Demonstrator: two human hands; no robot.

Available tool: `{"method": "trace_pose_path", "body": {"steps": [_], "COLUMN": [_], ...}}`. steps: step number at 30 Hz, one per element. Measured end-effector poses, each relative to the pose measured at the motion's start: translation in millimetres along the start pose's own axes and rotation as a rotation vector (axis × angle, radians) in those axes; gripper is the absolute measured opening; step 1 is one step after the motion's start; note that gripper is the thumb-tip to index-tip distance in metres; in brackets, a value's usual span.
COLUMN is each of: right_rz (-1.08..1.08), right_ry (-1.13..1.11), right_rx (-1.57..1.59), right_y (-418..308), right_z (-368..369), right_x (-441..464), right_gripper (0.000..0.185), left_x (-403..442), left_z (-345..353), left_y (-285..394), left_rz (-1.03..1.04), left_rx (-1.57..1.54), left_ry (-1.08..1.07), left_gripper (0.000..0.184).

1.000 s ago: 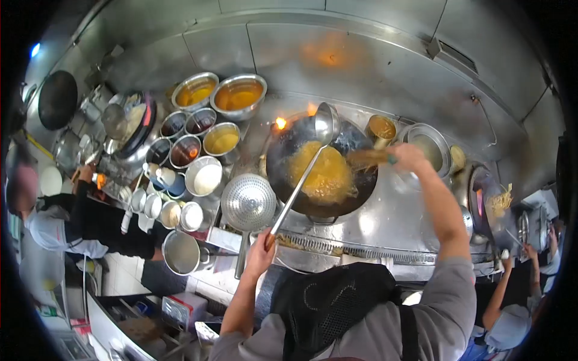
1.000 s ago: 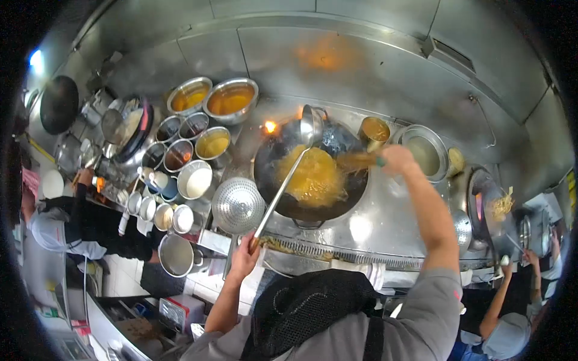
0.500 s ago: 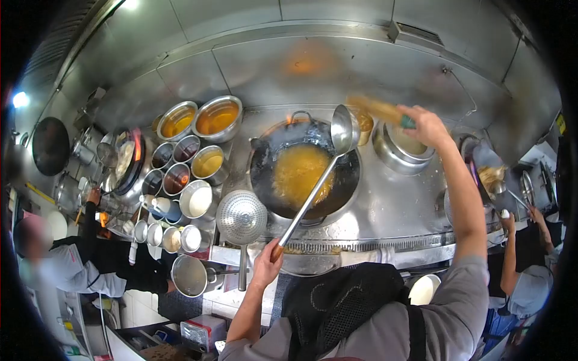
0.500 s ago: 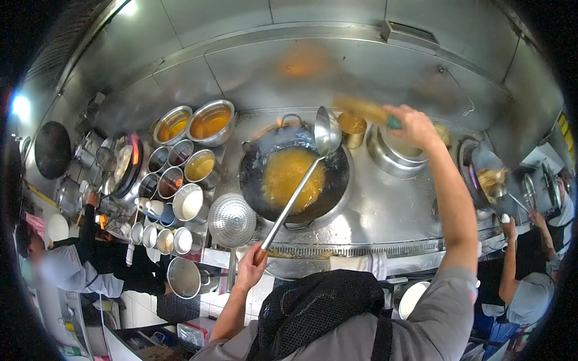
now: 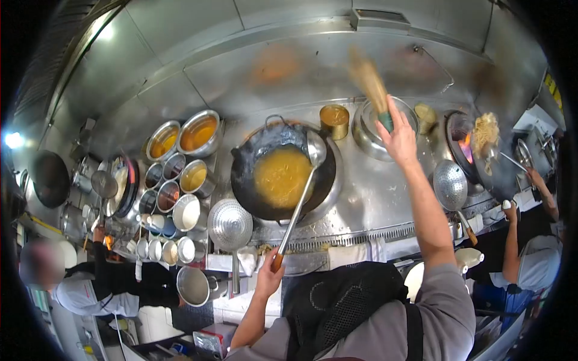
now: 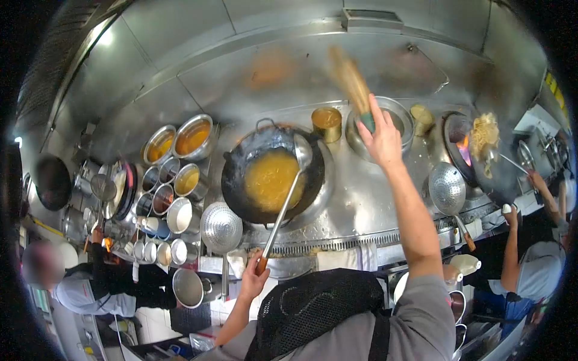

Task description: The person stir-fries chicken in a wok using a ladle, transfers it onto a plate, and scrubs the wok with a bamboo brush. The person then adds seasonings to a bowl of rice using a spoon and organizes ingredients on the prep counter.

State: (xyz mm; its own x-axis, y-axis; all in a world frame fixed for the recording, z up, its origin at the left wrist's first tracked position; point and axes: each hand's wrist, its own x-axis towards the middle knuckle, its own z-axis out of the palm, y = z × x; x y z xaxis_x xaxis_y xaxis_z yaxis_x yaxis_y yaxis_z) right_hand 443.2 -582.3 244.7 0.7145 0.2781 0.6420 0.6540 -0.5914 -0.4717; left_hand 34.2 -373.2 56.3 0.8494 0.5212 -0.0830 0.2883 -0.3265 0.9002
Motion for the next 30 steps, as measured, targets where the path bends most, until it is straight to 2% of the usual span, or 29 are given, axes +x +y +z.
{"method": "trace_pose_path", "body": {"steps": [1,2,4,6,8,10,12,15,18,20,22,23,24,26,27,30], "right_rz": [0.001,-0.005,-0.246,-0.255,-0.271,-0.165,-0.147,-0.184,-0.107,-0.012,-0.017,-0.02,-0.015,-0.089,-0.09,-0.398], "right_ry": [0.051,0.034,-0.782,-0.783,-0.8,-0.647,-0.715,-0.726,-0.764,-0.702,-0.685,-0.66,-0.661,-0.692,-0.694,-0.98], "right_rx": [0.12,0.134,-0.435,-0.416,-0.4,-0.266,-0.238,-0.134,0.003,0.161,0.185,0.206,0.203,0.089,0.088,0.058], "right_y": [-6,-6,-7,12,13,2,-8,-11,-10,-10,-6,-4,-6,-16,-24,-53], "right_z": [19,34,59,74,83,77,81,90,96,98,101,103,103,106,109,126], "right_x": [-11,-22,-43,-45,-42,-44,-45,-54,-63,-65,-66,-67,-67,-70,-75,-96], "right_gripper": [0.069,0.069,0.067,0.069,0.071,0.071,0.072,0.071,0.069,0.067,0.067,0.067,0.067,0.07,0.07,0.067], "left_x": [-3,-2,-6,-6,-16,-18,-12,-9,0,5,11,12,13,13,9,6], "left_z": [-1,2,-3,-2,-16,-34,-47,-55,-56,-56,-56,-55,-57,-56,-45,-30], "left_y": [13,7,17,-6,-17,5,23,29,42,31,14,-16,-17,-20,-2,-8], "left_rz": [-0.063,0.002,-0.097,-0.063,0.011,-0.168,-0.293,-0.116,-0.154,-0.117,-0.125,0.124,0.123,-0.608,-0.61,-0.647], "left_rx": [0.002,-0.018,-0.058,-0.069,0.196,0.357,0.657,1.027,1.116,1.123,0.775,0.457,0.455,-1.069,-0.976,-1.04], "left_ry": [-0.001,0.044,0.044,0.119,0.235,0.227,0.219,0.307,0.309,0.302,0.18,0.156,0.15,-0.237,-0.106,-0.037], "left_gripper": [0.056,0.056,0.057,0.057,0.057,0.056,0.053,0.05,0.048,0.042,0.035,0.025,0.025,0.026,0.032,0.039]}}
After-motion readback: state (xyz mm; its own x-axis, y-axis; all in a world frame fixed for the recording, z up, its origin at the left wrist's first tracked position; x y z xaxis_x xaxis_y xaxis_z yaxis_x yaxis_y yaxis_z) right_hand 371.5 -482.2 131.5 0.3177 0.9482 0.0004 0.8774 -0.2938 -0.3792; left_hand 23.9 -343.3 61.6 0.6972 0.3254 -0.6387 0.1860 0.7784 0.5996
